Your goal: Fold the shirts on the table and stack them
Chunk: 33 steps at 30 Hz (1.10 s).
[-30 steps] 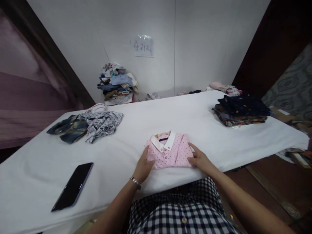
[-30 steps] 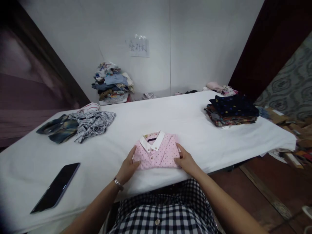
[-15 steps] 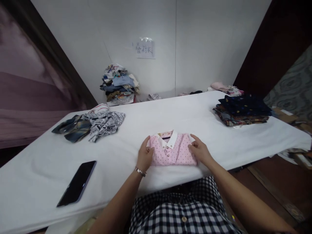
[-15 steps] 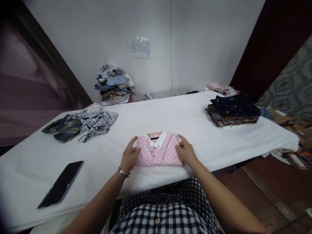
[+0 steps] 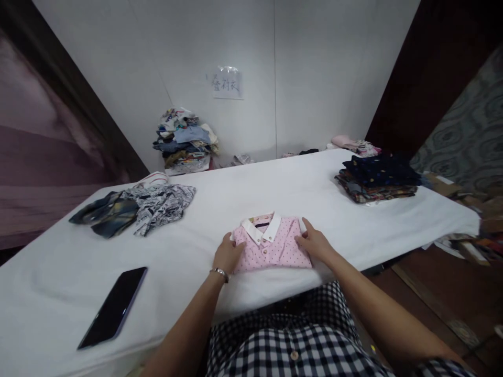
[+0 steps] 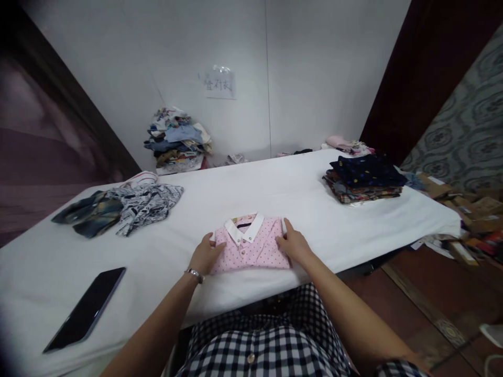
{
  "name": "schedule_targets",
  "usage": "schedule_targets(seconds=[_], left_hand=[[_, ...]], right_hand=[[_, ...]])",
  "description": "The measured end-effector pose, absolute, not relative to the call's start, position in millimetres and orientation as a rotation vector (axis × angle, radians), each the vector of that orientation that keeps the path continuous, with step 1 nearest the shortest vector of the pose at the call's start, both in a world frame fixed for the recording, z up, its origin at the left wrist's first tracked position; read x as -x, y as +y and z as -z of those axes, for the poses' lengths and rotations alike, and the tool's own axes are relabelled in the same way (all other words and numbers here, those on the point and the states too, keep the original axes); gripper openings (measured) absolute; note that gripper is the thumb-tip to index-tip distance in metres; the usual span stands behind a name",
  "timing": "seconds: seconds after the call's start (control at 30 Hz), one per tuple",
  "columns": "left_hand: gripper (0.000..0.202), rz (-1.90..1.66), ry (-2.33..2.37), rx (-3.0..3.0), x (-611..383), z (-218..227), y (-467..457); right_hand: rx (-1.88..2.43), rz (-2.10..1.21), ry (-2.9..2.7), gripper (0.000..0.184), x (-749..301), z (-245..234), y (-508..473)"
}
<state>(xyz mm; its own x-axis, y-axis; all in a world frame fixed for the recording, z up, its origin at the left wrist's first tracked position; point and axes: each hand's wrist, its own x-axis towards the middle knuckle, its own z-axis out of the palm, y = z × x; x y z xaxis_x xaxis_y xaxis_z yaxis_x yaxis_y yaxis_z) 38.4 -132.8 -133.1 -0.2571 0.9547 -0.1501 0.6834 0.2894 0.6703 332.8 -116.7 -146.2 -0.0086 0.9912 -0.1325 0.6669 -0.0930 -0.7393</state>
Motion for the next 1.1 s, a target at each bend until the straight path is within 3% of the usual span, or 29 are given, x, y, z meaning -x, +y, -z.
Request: schedule_targets(seconds=[0.33, 0.5, 0.6, 0.77, 0.87, 1.0, 1.1], left_hand=[[0.042, -0.939, 1.142, -0.578, -45.1, 123.1, -130.8], [0.052, -1.233, 1.111, -0.594, -52.1, 113.5, -136.8], [0.053, -1.167, 1.171, -0.515, -54.7, 121.1, -137.9], [0.056, -1.048, 1.126, -0.495, -52.1, 134.7, -144.3], [0.059, -1.034, 1.069, -0.515, -55.1, 129.7, -148.3], [0.055, -1.070, 0.961, -0.566, -70.2, 114.9, -152.5], [0.055, -1.125, 1.001, -0.656, -82.4, 110.5, -160.5]], right_hand=[[1.283, -1.250, -1.173, 0.079, -319.2, 139.7, -109.3], [1.123, -1.133, -1.165, 0.080, -316.6, 128.6, -94.6], [1.291, -1.122, -1.218, 0.080, -324.3, 135.1, -89.3], [1.392, -0.946, -1.283, 0.046, -336.6, 148.1, -129.1], [1.234, -1.301, -1.121, 0.034, -324.1, 147.6, -179.2], [0.954, -2.007, -0.767, 0.042, -295.3, 141.7, -221.0], [0.749, -2.113, -0.536, 0.049, -280.5, 139.7, -212.2]])
